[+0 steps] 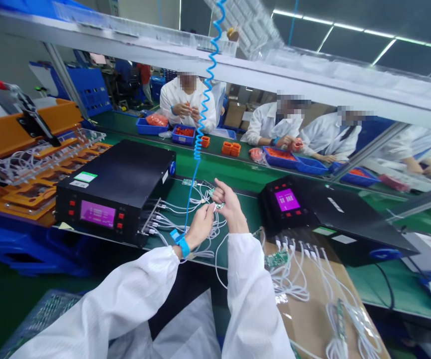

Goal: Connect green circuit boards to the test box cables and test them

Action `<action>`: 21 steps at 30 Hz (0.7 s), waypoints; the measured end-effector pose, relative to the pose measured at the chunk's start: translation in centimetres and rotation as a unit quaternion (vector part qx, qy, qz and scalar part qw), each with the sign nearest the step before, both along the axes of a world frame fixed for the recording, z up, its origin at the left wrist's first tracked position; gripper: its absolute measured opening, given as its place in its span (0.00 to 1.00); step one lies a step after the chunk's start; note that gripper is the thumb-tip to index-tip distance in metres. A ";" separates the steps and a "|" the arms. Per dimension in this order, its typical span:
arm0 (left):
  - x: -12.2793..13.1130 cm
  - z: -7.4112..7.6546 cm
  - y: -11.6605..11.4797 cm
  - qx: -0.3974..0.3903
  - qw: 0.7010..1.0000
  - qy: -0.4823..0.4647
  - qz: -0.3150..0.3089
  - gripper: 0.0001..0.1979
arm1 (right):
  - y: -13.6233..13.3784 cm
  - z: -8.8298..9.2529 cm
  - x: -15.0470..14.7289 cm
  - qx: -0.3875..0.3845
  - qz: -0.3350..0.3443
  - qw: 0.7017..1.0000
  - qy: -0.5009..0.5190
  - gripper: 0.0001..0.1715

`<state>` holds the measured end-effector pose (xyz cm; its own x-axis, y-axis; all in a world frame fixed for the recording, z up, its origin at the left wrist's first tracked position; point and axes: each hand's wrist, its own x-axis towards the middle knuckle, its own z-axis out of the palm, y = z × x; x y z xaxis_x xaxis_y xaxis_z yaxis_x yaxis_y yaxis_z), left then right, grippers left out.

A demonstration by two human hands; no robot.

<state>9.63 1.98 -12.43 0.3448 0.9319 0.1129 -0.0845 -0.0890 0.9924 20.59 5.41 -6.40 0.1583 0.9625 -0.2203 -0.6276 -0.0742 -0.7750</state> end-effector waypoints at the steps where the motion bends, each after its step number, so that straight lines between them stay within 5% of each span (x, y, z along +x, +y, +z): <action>1: 0.1 0.4 0.2 0.013 1.000 0.006 0.003 0.17 | 0.3 0.0 0.1 0.006 0.000 1.000 0.003 0.41; 5: 0.3 1.3 0.3 0.050 0.998 0.020 0.008 0.16 | 1.1 0.0 0.9 0.019 -0.002 1.000 0.015 0.40; 10: -0.8 -1.0 -1.2 0.007 1.000 0.008 -0.022 0.17 | 2.0 0.9 5.6 0.069 -0.134 0.985 -0.087 0.38; 15: -2.1 -1.2 -0.3 -0.140 0.979 -0.147 0.008 0.21 | 2.5 -0.6 8.0 -0.045 -0.146 0.862 -0.483 0.29; 21: -1.7 1.1 2.5 -0.196 0.948 -0.250 0.018 0.24 | 3.7 -4.8 5.1 -0.112 -0.093 0.740 -0.657 0.08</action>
<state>7.95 4.51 -11.30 0.3071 0.9461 -0.1028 -0.5574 0.2664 0.7863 25.71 9.10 -11.22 0.5027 0.8597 0.0912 0.6407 -0.2997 -0.7068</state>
